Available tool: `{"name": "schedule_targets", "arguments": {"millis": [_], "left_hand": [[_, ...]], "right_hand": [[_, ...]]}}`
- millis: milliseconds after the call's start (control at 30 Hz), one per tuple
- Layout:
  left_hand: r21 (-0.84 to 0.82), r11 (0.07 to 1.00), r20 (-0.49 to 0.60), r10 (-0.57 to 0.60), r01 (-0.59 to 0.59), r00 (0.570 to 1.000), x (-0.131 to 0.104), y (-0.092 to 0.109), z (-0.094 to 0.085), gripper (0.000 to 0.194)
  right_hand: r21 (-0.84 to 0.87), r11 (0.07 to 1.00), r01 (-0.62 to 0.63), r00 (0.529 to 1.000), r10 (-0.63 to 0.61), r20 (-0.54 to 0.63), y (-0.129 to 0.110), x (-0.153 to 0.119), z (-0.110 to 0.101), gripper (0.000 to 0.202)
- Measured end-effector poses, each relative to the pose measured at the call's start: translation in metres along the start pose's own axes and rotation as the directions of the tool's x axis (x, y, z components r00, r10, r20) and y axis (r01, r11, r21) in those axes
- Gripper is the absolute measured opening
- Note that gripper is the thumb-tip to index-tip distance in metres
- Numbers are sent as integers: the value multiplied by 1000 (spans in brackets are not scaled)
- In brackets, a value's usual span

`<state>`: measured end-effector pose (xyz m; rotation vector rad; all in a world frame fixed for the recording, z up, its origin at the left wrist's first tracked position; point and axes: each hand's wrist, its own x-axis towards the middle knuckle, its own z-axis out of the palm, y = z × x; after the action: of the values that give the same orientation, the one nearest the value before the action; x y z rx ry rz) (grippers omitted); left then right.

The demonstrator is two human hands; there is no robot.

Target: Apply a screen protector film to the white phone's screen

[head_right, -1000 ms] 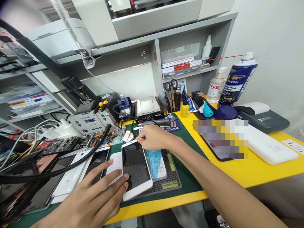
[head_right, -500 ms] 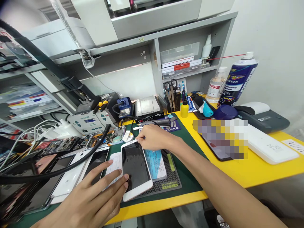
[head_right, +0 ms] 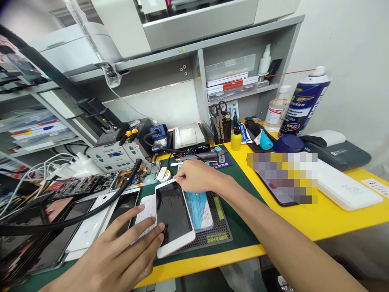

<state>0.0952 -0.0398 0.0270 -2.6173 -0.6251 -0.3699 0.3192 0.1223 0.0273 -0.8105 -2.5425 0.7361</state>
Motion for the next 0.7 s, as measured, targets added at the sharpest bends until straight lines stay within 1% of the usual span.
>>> {"name": "schedule_targets", "arguments": {"millis": [233,400,567,600,700], "left_hand": [[-10,1000,-9,-6,6,1000,0,2,0,21],[-9,1000,-11,-6,6,1000,2,1,0,21],[5,1000,-9,3,-2,1000,2,0,0,21],[9,1000,-7,3,-3,1000,2,0,0,21],[14,1000,-10,2,-2,1000,2,0,-1,22]], "right_hand": [[-5,1000,2,1000,-2,-12,0,-1,0,35],[-9,1000,1,1000,-1,-13,2,-1,1,37],[-3,1000,-6,1000,6,-1,5,1,2,22],[-3,1000,-7,1000,7,-1,4,1,2,23],[-6,1000,-11,1000,11,-2,3,0,1,33]]}}
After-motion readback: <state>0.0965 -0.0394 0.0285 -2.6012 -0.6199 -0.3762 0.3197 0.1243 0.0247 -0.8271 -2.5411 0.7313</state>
